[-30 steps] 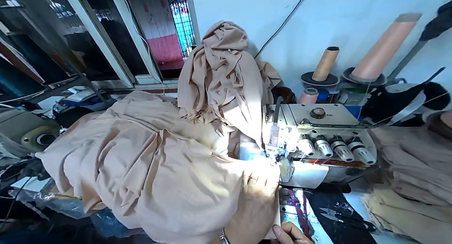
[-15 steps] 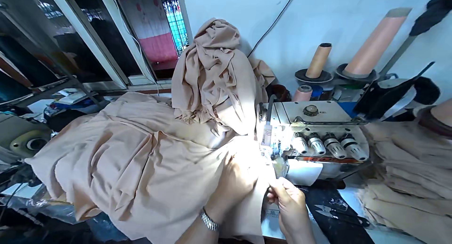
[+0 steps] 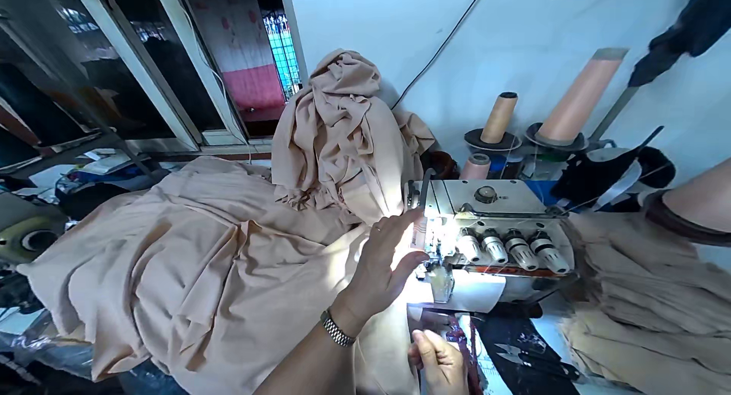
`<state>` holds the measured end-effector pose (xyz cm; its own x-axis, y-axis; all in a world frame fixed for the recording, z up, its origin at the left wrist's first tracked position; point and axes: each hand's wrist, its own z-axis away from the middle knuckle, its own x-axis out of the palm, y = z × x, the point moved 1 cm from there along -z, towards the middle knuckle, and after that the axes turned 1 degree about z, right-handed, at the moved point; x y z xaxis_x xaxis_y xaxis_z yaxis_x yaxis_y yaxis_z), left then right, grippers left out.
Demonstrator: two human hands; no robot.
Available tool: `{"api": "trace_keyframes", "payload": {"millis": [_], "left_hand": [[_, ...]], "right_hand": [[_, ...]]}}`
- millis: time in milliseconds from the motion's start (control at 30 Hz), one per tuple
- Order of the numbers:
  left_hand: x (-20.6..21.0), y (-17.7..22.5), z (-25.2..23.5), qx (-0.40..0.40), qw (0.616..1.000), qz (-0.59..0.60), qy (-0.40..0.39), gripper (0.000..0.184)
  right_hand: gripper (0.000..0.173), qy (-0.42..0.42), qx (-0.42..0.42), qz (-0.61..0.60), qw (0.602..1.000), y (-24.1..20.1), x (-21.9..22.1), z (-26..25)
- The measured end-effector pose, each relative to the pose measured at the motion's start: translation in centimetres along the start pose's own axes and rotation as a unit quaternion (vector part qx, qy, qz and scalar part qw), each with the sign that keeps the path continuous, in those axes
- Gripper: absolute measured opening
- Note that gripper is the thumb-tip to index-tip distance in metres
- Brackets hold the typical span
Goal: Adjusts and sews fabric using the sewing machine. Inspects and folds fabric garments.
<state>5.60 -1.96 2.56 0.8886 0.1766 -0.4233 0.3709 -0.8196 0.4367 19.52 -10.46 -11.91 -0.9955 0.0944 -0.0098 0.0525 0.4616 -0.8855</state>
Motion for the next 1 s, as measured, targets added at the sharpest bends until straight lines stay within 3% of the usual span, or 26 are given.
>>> {"api": "trace_keyframes", "payload": {"millis": [133, 267, 433, 567, 667, 733, 800, 833, 900, 1000], "left_hand": [[0.6, 1.7, -1.9, 0.008, 0.999, -0.030, 0.013, 0.046], [-0.7, 4.0, -7.1, -0.038, 0.997, -0.068, 0.000, 0.040], [-2.1, 4.3, -10.0, -0.083, 0.996, 0.016, -0.037, 0.041], [-4.1, 4.1, -4.7, -0.131, 0.991, -0.003, -0.032, 0.051], [-7.9, 1.5, 2.4, -0.210, 0.962, -0.173, -0.003, 0.027], [-11.5, 0.2, 7.5, -0.349, 0.881, -0.320, -0.003, 0.033], [-15.0, -0.9, 11.8, -0.496, 0.782, -0.377, -0.020, 0.055], [-16.3, -1.6, 13.4, -0.538, 0.748, -0.387, -0.039, 0.056], [-17.9, -2.3, 15.5, -0.531, 0.760, -0.373, -0.049, 0.039], [-20.7, -2.1, 15.9, -0.421, 0.836, -0.351, 0.010, 0.017]], "right_hand": [[0.038, -0.007, -0.022, 0.001, 1.000, 0.0, 0.1, -0.1], [0.037, -0.010, -0.029, 0.001, 1.000, 0.2, 0.1, 0.0], [0.040, -0.008, -0.040, -0.001, 0.999, 0.3, 0.2, 0.1], [0.032, 0.005, -0.049, 0.033, 0.998, 0.1, 0.1, 0.4], [0.027, -0.003, -0.056, 0.058, 0.997, 0.1, 0.2, 0.5], [0.030, -0.022, -0.046, 0.061, 0.997, 0.0, 0.3, 0.6], [0.029, -0.051, -0.034, 0.046, 0.997, -0.1, 0.5, 0.7], [0.027, -0.066, -0.028, 0.038, 0.997, -0.3, 0.6, 0.8], [0.023, -0.095, -0.009, 0.030, 0.995, -1.0, 1.1, 1.4], [0.015, -0.131, 0.081, -0.011, 0.988, -3.2, 1.7, 3.2]]}}
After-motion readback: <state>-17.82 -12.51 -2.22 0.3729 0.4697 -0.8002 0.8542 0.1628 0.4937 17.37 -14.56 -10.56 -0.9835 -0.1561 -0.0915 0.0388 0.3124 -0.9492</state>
